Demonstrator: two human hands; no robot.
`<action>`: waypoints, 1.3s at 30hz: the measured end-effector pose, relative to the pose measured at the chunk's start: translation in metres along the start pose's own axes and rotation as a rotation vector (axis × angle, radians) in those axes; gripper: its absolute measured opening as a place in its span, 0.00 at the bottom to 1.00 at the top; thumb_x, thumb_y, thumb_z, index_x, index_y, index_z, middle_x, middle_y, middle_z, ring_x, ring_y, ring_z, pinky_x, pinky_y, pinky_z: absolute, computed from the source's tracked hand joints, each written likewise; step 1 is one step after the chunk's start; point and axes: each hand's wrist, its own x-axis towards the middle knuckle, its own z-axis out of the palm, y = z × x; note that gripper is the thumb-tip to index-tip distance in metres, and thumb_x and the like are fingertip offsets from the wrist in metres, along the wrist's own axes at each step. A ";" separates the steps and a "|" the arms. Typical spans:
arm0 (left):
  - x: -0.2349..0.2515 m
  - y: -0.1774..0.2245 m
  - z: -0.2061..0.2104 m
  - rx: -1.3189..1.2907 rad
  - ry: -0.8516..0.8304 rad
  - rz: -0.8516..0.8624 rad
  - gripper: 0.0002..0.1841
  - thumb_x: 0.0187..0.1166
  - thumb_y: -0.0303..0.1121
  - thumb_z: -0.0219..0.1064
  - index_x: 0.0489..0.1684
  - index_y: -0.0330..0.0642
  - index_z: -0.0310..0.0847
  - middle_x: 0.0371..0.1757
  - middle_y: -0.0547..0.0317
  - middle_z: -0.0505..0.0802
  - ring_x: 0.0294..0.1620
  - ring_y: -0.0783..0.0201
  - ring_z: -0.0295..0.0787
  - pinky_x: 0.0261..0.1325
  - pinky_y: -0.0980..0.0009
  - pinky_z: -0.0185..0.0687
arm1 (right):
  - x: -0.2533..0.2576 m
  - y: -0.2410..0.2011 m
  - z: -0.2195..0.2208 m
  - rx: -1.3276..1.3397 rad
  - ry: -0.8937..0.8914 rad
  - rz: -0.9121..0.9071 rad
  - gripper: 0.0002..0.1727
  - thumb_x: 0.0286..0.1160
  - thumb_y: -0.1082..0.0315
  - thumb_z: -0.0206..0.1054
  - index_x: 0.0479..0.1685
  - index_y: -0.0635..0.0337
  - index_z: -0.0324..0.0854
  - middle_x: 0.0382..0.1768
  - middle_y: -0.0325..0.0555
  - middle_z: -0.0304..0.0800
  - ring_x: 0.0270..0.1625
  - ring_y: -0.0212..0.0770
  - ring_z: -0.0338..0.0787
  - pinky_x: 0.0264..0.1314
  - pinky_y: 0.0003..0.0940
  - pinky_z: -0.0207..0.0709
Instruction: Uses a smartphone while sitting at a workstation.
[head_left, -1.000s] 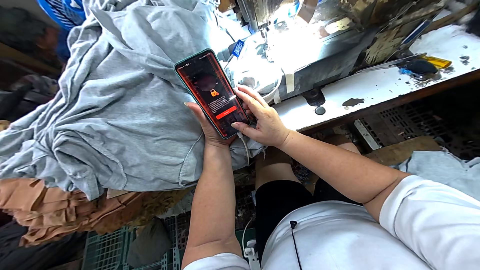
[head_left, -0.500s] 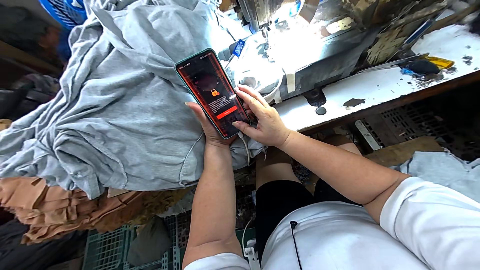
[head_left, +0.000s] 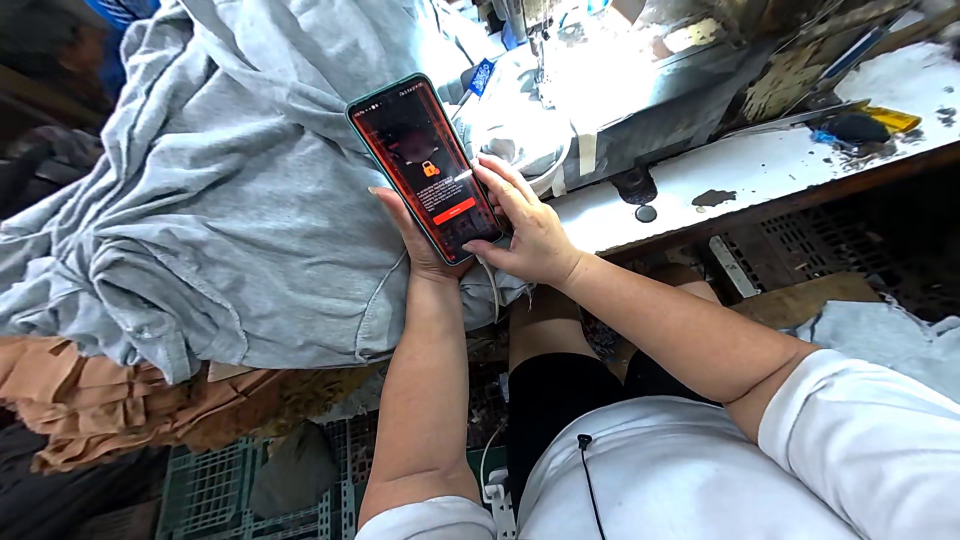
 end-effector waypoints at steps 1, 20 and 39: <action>0.000 0.000 0.000 0.013 0.003 0.004 0.43 0.57 0.78 0.67 0.65 0.56 0.83 0.59 0.60 0.94 0.63 0.63 0.91 0.68 0.61 0.86 | 0.000 0.000 0.001 -0.005 0.018 0.005 0.41 0.66 0.61 0.80 0.81 0.70 0.71 0.82 0.62 0.73 0.56 0.47 0.93 0.46 0.43 0.90; -0.001 0.002 0.000 -0.016 -0.028 -0.041 0.41 0.61 0.76 0.67 0.67 0.56 0.83 0.58 0.59 0.95 0.60 0.62 0.93 0.61 0.60 0.90 | 0.000 -0.001 0.000 0.016 0.043 0.021 0.30 0.74 0.72 0.66 0.79 0.67 0.75 0.82 0.59 0.74 0.51 0.44 0.93 0.41 0.40 0.89; 0.000 -0.002 -0.011 -0.133 -0.050 -0.236 0.52 0.46 0.84 0.69 0.66 0.52 0.85 0.50 0.47 0.96 0.50 0.47 0.95 0.55 0.47 0.91 | 0.138 -0.016 -0.037 0.265 -0.285 0.368 0.36 0.79 0.62 0.70 0.85 0.67 0.66 0.50 0.56 0.92 0.45 0.41 0.91 0.56 0.42 0.85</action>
